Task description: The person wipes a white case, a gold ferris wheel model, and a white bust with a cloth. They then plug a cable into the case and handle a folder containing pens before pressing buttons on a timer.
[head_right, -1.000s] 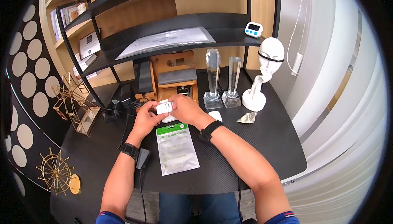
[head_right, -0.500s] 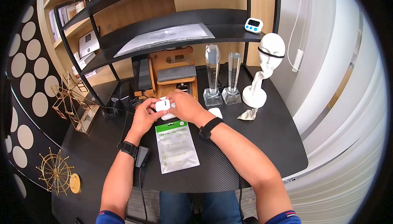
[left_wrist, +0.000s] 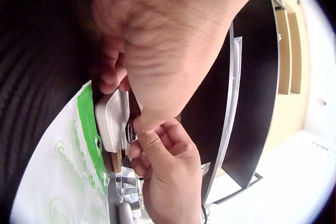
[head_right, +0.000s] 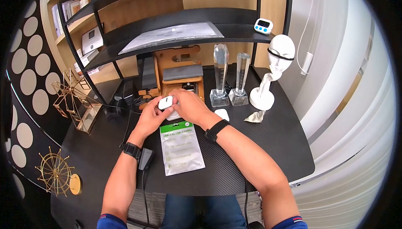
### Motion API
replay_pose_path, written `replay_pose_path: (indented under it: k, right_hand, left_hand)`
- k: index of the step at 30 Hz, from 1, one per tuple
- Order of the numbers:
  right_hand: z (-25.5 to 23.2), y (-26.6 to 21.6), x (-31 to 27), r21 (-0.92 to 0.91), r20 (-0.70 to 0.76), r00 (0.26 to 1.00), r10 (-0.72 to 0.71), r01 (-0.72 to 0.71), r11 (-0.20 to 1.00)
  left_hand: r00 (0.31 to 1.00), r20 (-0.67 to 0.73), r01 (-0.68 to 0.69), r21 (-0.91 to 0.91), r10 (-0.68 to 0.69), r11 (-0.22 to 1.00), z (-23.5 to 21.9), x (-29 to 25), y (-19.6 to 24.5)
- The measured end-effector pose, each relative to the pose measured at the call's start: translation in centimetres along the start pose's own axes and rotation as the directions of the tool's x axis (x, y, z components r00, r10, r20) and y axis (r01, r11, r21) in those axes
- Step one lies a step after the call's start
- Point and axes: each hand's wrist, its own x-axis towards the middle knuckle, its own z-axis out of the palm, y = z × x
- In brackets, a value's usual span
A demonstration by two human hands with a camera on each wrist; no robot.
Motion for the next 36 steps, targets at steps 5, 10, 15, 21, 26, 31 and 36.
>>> replay_pose_path:
  k: [5,10,15,21,26,31,36]
  right_hand:
    - [-0.2,-0.9,-0.1,-0.009,0.012,0.999,0.036,-0.035,0.999]
    - [0.2,-1.2,-0.2,-0.008,0.007,1.0,-0.003,0.003,1.0]
    - [0.0,-1.7,-0.3,-0.064,0.007,0.999,-0.051,0.052,0.997]
    - [0.2,-1.6,-0.4,-0.055,0.005,0.997,-0.075,0.075,0.996]
    - [-0.1,-2.0,-0.4,-0.029,0.043,0.999,-0.024,0.026,0.999]
    - [-0.2,-2.2,-0.4,-0.033,0.028,0.999,-0.038,0.039,0.999]
    - [0.0,-1.4,-0.4,-0.021,0.011,0.998,-0.062,0.062,0.998]
  left_hand:
    - [0.996,0.049,0.066,0.049,-0.069,0.997,-0.4,0.1,0.4]
    - [0.999,0.009,0.052,0.071,-0.053,0.996,-0.2,0.0,0.2]
    - [0.998,0.023,0.062,0.046,-0.063,0.997,-0.4,0.1,0.6]
    - [0.996,0.003,0.093,0.075,-0.093,0.993,-0.3,-0.1,0.1]
    - [0.999,-0.002,0.053,0.12,-0.053,0.991,-0.5,-0.1,0.7]
    - [1.0,-0.005,0.019,0.076,-0.019,0.997,-0.2,-0.2,0.1]
    - [1.0,0.008,0.01,0.04,-0.01,0.999,-0.3,-0.3,0.8]
